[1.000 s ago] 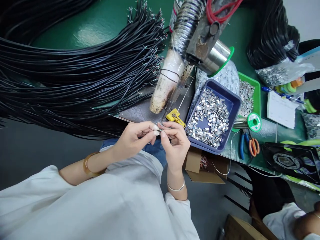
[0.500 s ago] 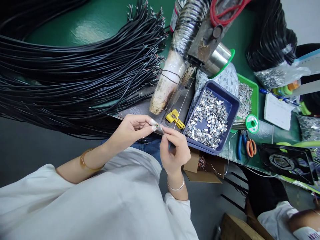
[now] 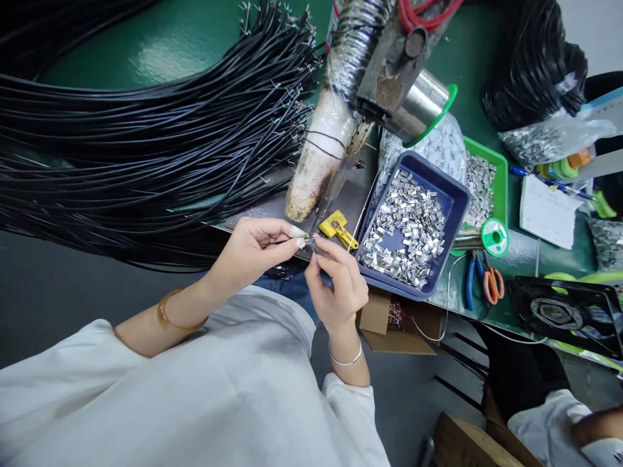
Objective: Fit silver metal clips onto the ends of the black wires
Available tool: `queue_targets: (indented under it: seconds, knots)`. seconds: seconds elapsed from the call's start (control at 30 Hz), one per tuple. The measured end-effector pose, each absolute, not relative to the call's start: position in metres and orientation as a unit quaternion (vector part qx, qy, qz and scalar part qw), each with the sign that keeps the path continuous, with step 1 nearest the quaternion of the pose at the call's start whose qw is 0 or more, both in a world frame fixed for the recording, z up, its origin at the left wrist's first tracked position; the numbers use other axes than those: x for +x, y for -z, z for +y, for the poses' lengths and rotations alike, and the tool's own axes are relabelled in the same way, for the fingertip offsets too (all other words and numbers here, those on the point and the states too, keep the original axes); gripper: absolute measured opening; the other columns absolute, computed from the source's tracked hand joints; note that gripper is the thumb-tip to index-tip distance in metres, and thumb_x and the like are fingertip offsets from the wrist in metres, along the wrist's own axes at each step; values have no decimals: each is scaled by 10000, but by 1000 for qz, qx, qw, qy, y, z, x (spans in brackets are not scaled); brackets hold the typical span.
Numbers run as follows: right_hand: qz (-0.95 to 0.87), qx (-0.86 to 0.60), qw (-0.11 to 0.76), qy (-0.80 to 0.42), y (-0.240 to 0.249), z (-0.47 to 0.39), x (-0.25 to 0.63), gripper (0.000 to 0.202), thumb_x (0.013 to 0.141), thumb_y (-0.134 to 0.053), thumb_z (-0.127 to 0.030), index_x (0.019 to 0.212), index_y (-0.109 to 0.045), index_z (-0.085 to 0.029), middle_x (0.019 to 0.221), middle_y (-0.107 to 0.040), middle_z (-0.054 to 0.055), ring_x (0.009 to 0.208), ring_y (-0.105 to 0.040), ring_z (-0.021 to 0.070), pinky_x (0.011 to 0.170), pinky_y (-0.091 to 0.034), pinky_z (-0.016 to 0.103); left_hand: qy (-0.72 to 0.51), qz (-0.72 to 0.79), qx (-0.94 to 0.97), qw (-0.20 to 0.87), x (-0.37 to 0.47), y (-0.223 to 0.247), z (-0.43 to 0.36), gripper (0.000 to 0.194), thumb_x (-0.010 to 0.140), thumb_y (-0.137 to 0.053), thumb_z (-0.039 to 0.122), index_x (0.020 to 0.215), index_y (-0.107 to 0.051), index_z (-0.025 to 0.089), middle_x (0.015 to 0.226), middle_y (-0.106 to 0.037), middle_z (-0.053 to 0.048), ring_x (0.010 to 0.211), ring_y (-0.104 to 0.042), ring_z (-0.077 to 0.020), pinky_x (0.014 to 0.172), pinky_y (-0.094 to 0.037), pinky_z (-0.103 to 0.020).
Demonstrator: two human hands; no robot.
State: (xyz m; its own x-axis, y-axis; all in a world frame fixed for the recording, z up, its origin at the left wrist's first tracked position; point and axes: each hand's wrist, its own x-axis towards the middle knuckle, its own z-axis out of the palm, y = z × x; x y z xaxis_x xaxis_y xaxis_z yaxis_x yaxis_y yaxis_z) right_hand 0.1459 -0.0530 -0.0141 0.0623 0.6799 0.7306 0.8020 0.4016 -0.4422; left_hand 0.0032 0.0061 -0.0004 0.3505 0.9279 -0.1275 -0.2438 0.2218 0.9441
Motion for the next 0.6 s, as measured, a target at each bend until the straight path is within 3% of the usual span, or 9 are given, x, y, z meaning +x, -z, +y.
queue_targets:
  seconds: [0.13, 0.33, 0.6]
  knots:
    - [-665, -554, 500, 40, 13, -51, 144, 220, 809, -712, -45, 946, -642, -201, 1075, -757, 45, 970, -744, 158, 812, -659, 309, -435, 381, 457, 676, 5, -1, 7, 92, 748, -701, 198, 750, -738, 113, 639, -663, -2, 556, -539, -79, 540, -439, -190]
    - [-661, -561, 497, 33, 6, -49, 141, 203, 818, -711, -54, 948, -669, -204, 1076, -748, 48, 984, -741, 170, 814, -675, 340, -440, 392, 483, 647, 5, -2, 7, 96, 765, -689, 187, 703, -733, 129, 595, -616, 11, 550, -527, -79, 534, -439, -191]
    - [-654, -568, 499, 26, 4, -49, 140, 171, 812, -717, -66, 893, -656, -203, 1037, -755, 31, 937, -745, 156, 793, -664, 313, -427, 389, 490, 653, 3, -1, 7, 102, 771, -701, 201, 717, -755, 134, 604, -628, 3, 559, -539, -93, 535, -447, -203]
